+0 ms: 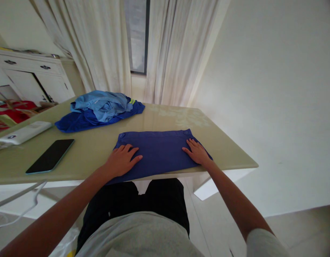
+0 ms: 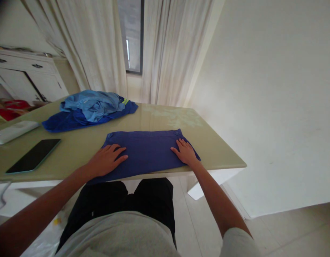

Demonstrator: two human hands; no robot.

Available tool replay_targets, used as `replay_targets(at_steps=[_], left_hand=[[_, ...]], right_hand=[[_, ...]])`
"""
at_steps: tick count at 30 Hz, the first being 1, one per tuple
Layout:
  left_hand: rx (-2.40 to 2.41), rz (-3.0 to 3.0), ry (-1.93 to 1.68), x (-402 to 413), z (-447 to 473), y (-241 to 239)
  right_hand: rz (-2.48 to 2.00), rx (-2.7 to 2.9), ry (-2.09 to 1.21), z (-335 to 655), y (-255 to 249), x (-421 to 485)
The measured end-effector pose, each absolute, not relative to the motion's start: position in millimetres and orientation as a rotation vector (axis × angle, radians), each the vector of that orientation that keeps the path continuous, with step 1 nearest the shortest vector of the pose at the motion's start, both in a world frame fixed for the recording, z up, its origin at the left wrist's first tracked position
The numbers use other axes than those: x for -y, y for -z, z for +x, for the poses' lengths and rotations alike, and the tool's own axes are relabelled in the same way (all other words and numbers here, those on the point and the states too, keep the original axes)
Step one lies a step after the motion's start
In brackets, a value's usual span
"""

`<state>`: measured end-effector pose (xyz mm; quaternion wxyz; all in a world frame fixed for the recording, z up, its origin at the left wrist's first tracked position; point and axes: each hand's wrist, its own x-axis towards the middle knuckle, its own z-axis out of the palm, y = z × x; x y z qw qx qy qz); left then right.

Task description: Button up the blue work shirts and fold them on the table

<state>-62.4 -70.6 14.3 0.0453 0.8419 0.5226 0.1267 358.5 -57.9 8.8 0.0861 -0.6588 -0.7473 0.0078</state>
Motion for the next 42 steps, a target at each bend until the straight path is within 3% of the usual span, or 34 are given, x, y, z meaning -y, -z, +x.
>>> replay_targets(at_steps=[7, 11, 16, 24, 42], left_hand=[[-1.449, 2.738, -0.477, 10.5, 1.7, -25.9], [-1.753, 2.485, -0.444, -31.2, -49.9, -5.3], [-1.703, 2.428, -0.498, -44.6, -95.9, 10.4], [-1.712, 2.367, -0.819, -35.3, -95.8, 10.7], [-1.621, 2.386, -0.633, -35.2, -98.9, 6.6]], right_hand=[[-1.453, 2.509, 0.032, 244.5, -14.4, 4.6], [-1.767, 2.380, 0.034, 272.2, -7.6, -19.0], [-2.182, 1.943, -0.020, 340.0, 0.0, -23.2], [-2.154, 1.889, -0.065, 342.1, 1.9, -25.4], [-2.136, 1.869, -0.037, 337.8, -5.5, -19.9]])
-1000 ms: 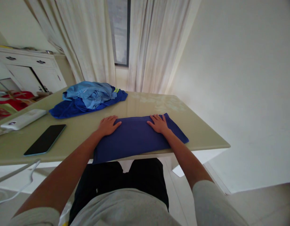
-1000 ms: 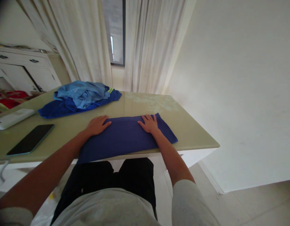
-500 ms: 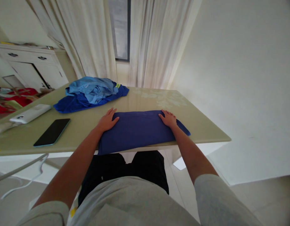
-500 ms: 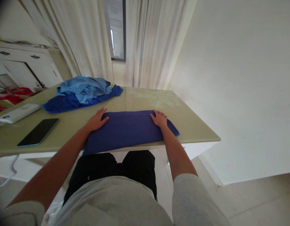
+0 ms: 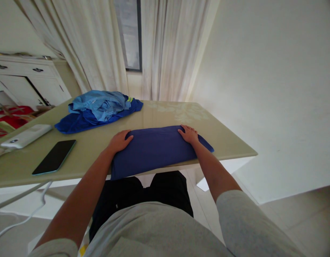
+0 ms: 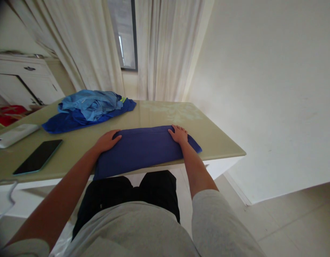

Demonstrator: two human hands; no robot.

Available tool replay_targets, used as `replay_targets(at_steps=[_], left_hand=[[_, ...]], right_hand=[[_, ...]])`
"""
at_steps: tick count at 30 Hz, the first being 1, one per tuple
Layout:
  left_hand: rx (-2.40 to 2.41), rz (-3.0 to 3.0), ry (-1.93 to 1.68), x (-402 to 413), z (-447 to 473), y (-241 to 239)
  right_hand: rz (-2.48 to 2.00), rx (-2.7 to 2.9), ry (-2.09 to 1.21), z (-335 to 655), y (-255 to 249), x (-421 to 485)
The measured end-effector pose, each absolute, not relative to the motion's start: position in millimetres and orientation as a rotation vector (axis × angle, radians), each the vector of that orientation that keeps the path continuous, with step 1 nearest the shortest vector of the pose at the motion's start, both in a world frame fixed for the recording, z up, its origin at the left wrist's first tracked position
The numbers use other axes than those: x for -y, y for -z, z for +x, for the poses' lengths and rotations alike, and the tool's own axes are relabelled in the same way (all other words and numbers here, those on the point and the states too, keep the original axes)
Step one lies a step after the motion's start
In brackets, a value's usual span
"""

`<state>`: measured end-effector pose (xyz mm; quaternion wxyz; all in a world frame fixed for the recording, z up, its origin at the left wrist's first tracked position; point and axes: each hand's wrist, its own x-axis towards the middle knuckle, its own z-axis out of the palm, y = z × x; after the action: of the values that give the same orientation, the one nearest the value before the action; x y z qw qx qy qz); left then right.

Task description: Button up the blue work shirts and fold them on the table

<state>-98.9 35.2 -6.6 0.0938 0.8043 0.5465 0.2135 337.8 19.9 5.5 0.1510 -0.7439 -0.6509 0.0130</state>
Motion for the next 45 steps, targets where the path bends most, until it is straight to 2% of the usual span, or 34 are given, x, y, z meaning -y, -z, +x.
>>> replay_targets(at_steps=[26, 29, 34, 37, 40, 42, 45], left_hand=[[-1.640, 2.415, -0.612, -38.6, -98.9, 10.3], [-1.626, 2.412, -0.637, -38.8, -99.0, 10.8], [-1.620, 2.417, -0.746, -37.1, -97.7, 7.8], [-1.709, 2.354, -0.774, -31.7, -96.2, 0.9], [-1.816, 2.156, -0.839, -24.6, -96.8, -7.0], [-1.835, 2.014, -0.923, -21.0, -99.0, -10.4], [-1.805, 1.900, -0.991, -19.7, -103.2, -10.5]], right_hand=[[-2.192, 1.877, -0.038, 338.2, -4.0, -20.4], [-2.167, 1.876, 0.041, 335.6, -6.2, -17.3], [-1.920, 1.923, 0.354, 303.8, -29.6, -5.4], [-1.738, 2.062, 0.177, 250.6, -40.7, 25.2], [-1.175, 2.511, -0.010, 187.3, -32.4, 77.1], [-0.983, 2.677, 0.009, 155.9, -19.9, 109.0], [-0.946, 2.781, 0.108, 141.7, -4.3, 130.1]])
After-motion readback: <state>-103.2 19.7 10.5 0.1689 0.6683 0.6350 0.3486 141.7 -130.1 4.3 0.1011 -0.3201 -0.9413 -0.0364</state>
